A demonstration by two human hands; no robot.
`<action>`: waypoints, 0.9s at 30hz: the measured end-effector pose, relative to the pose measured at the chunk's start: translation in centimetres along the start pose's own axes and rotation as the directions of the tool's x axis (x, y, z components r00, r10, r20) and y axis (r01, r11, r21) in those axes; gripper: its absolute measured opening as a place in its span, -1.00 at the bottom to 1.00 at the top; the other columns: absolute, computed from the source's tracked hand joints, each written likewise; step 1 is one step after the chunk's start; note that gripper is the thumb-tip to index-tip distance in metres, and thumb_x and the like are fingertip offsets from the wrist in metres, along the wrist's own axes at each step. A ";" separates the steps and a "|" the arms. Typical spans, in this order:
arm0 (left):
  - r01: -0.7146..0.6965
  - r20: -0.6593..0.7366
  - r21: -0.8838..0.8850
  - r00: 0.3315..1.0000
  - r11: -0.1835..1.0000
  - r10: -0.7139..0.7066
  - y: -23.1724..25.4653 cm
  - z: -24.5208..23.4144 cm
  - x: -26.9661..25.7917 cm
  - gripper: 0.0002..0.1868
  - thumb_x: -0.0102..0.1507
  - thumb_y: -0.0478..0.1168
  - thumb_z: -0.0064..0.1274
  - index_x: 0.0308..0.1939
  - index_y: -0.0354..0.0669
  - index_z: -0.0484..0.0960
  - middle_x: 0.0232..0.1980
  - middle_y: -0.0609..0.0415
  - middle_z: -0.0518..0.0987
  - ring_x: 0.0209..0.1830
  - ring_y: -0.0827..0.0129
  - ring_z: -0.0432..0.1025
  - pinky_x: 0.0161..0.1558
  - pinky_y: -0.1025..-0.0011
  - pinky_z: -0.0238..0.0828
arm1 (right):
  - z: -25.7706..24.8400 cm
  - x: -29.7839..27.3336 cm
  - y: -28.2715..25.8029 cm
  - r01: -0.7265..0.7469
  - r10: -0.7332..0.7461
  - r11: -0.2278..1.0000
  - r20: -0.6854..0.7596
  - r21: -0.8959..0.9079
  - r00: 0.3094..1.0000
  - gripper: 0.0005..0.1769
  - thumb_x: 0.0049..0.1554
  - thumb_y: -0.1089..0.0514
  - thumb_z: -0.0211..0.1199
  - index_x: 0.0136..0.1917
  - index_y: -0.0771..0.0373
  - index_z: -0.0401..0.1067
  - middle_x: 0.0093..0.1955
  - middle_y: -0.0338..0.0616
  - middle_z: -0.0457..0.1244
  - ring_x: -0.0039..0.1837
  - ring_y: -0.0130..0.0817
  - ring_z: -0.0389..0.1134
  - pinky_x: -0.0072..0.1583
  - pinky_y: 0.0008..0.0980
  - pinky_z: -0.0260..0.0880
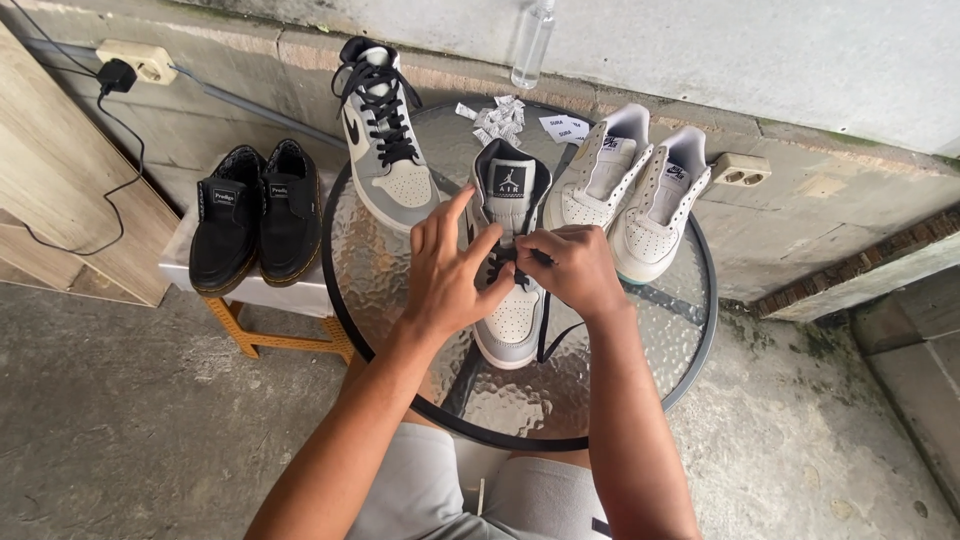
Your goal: A person is threading laces through the eyelets of a high-top sneaker.
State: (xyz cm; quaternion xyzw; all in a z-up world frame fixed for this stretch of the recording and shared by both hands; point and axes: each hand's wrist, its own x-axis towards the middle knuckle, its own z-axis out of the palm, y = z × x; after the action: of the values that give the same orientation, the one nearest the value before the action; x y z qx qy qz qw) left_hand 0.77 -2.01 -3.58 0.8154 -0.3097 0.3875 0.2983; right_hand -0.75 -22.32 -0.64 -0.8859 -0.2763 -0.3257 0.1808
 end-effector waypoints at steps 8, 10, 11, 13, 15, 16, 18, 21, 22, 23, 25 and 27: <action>0.038 0.037 -0.052 0.999 0.998 -0.036 0.2 -0.2 0.0 -0.66 0.12 0.01 0.13 -0.11 -0.04 0.63 0.44 -0.24 0.24 0.32 -0.10 0.27 0.07 0.11 0.16 | -0.8 0.6 -1.8 -0.220 0.218 0.975 0.076 0.016 0.973 -0.89 0.14 0.19 0.27 -0.20 0.08 0.58 -0.71 -0.24 0.09 -0.62 -0.23 0.17 -0.34 -0.43 0.27; 0.047 0.044 -0.064 0.998 0.997 -0.044 0.2 -0.2 0.0 -0.66 0.14 0.02 0.12 -0.10 -0.04 0.63 0.44 -0.25 0.23 0.33 -0.09 0.26 0.08 0.12 0.16 | -0.6 1.1 -1.6 -0.262 0.263 0.965 0.128 -0.025 0.956 -0.86 0.16 0.19 0.25 -0.21 0.09 0.59 -0.72 -0.25 0.09 -0.64 -0.24 0.17 -0.35 -0.44 0.26; 0.046 0.044 -0.067 0.998 0.997 -0.043 0.2 -0.2 0.0 -0.67 0.14 0.02 0.11 -0.10 -0.04 0.62 0.44 -0.24 0.22 0.34 -0.09 0.26 0.08 0.12 0.16 | -0.3 1.4 -1.4 -0.302 0.312 0.950 0.203 -0.078 0.928 -0.84 0.17 0.17 0.25 -0.23 0.08 0.61 -0.71 -0.27 0.12 -0.64 -0.30 0.17 -0.34 -0.45 0.27; 0.047 0.044 -0.068 0.998 0.997 -0.044 0.1 0.0 0.0 -0.67 0.15 0.02 0.10 -0.10 -0.03 0.61 0.44 -0.24 0.22 0.34 -0.08 0.26 0.09 0.12 0.16 | -0.4 2.7 -1.3 -0.335 0.360 0.933 0.275 -0.134 0.892 -0.81 0.17 0.16 0.25 -0.25 0.07 0.62 -0.70 -0.30 0.15 -0.64 -0.36 0.18 -0.33 -0.45 0.28; 0.034 0.023 -0.065 0.999 0.997 -0.033 -0.1 0.2 -0.2 -0.66 0.15 0.02 0.10 -0.07 -0.04 0.58 0.45 -0.22 0.20 0.34 -0.08 0.26 0.08 0.11 0.17 | -1.1 4.6 -1.7 -0.449 0.468 0.878 0.493 -0.166 0.733 -0.78 0.13 0.14 0.22 -0.31 0.01 0.61 -0.67 -0.35 0.21 -0.58 -0.41 0.29 -0.23 -0.32 0.39; 0.036 0.022 -0.063 0.999 0.997 -0.035 -0.2 0.2 -0.2 -0.66 0.15 0.02 0.10 -0.07 -0.04 0.58 0.45 -0.22 0.20 0.34 -0.08 0.26 0.08 0.11 0.17 | -1.9 6.0 -2.2 -0.448 0.466 0.879 0.494 -0.165 0.734 -0.78 0.13 0.14 0.22 -0.31 0.01 0.61 -0.67 -0.35 0.21 -0.58 -0.41 0.29 -0.23 -0.32 0.39; 0.033 0.022 -0.075 0.999 0.997 -0.031 -0.3 0.3 -0.3 -0.66 0.17 0.04 0.06 -0.07 -0.02 0.55 0.43 -0.22 0.22 0.32 -0.07 0.27 0.08 0.12 0.14 | -3.6 8.7 -3.0 -0.483 0.498 0.843 0.678 -0.235 0.540 -0.83 0.08 0.07 0.25 -0.25 0.02 0.65 -0.63 -0.26 0.25 -0.48 -0.31 0.39 -0.17 -0.27 0.37; 0.031 0.014 -0.083 0.999 0.996 -0.030 -0.4 0.2 -0.3 -0.66 0.18 0.05 0.05 -0.07 0.00 0.55 0.41 -0.23 0.23 0.31 -0.04 0.27 0.08 0.14 0.12 | -2.4 9.2 -1.0 -0.429 0.448 0.869 0.761 -0.246 0.469 -0.85 0.04 0.04 0.31 -0.25 0.00 0.68 -0.61 -0.23 0.28 -0.45 -0.22 0.39 -0.16 -0.28 0.36; 0.037 0.013 -0.084 0.999 0.996 -0.036 -0.3 0.1 -0.3 -0.66 0.18 0.05 0.05 -0.07 0.00 0.55 0.41 -0.23 0.23 0.31 -0.04 0.27 0.08 0.14 0.12 | -2.1 9.2 -0.8 -0.427 0.446 0.870 0.764 -0.248 0.466 -0.85 0.04 0.04 0.31 -0.25 0.00 0.68 -0.61 -0.23 0.28 -0.45 -0.22 0.39 -0.16 -0.28 0.36; 0.035 0.010 -0.078 0.999 0.996 -0.035 -0.3 0.0 -0.4 -0.66 0.18 0.06 0.05 -0.07 0.00 0.55 0.42 -0.22 0.23 0.31 -0.04 0.27 0.08 0.14 0.13 | -1.8 9.2 -0.7 -0.433 0.442 0.868 0.776 -0.243 0.450 -0.85 0.04 0.07 0.30 -0.25 0.02 0.69 -0.58 -0.20 0.30 -0.44 -0.25 0.42 -0.14 -0.29 0.37; 0.031 0.003 -0.070 1.000 0.997 -0.031 -0.2 -0.1 -0.3 -0.65 0.18 0.07 0.04 -0.07 0.00 0.55 0.43 -0.22 0.23 0.31 -0.03 0.28 0.07 0.15 0.13 | -1.7 9.3 -0.8 -0.438 0.436 0.867 0.786 -0.237 0.438 -0.84 0.04 0.09 0.30 -0.25 0.05 0.69 -0.55 -0.17 0.33 -0.43 -0.27 0.44 -0.13 -0.31 0.38; 0.044 0.012 -0.107 0.999 0.993 -0.043 -0.2 -0.3 -0.2 -0.64 0.18 0.08 0.03 -0.06 -0.01 0.55 0.43 -0.22 0.23 0.31 -0.04 0.28 0.08 0.14 0.13 | -2.3 9.6 -1.5 -0.457 0.436 0.863 0.777 -0.217 0.453 -0.85 0.05 0.14 0.32 -0.21 0.14 0.70 -0.52 -0.16 0.34 -0.43 -0.32 0.44 -0.14 -0.34 0.40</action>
State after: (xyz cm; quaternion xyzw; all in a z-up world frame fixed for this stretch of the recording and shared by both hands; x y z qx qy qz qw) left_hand 0.71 -1.64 -3.61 0.8066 -0.3137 0.3599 0.3486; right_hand 3.37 -18.77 7.70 -0.9728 -0.0892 0.1737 0.1245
